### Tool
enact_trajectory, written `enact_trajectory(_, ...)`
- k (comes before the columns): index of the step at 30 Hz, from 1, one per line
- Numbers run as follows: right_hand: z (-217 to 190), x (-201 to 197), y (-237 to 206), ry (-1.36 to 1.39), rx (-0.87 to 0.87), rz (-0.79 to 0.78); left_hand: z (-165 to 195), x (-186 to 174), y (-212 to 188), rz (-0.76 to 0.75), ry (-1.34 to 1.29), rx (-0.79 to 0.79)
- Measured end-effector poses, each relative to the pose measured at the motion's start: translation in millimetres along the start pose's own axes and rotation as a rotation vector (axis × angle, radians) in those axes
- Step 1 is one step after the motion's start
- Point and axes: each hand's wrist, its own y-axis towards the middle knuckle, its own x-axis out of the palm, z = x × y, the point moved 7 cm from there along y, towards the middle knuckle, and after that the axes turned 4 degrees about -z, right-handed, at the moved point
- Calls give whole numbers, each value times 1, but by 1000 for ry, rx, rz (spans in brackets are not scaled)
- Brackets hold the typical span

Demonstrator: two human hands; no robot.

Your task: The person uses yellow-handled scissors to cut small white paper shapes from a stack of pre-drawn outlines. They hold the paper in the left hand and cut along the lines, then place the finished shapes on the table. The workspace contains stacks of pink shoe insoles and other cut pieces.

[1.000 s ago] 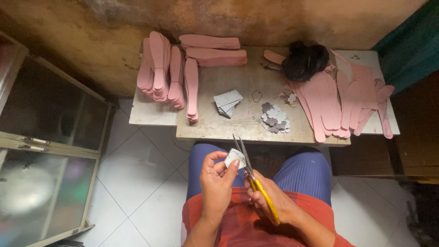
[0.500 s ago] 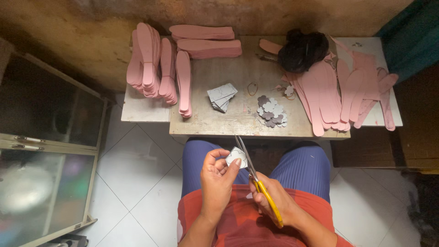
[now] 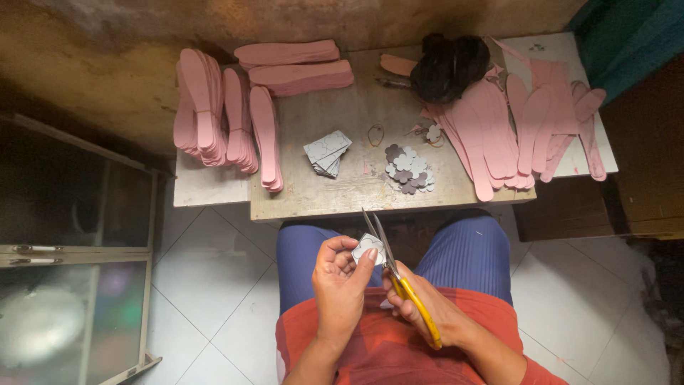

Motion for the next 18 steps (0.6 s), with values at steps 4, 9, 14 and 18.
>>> enact_trajectory(4, 1, 0, -1, -51, -33, 13, -4, -3, 0, 2, -33, 18)
enact_trajectory(9, 0, 1, 1, -59, -31, 24, -5, -8, -2, 9, -44, -7)
enact_trajectory(14, 2, -2, 0, -70, 2, 31, -2, -9, 1, -11, -13, -12)
enact_trajectory(18, 6, -4, -2, -47, 49, 27, 0, -9, 4, -27, -4, -34)
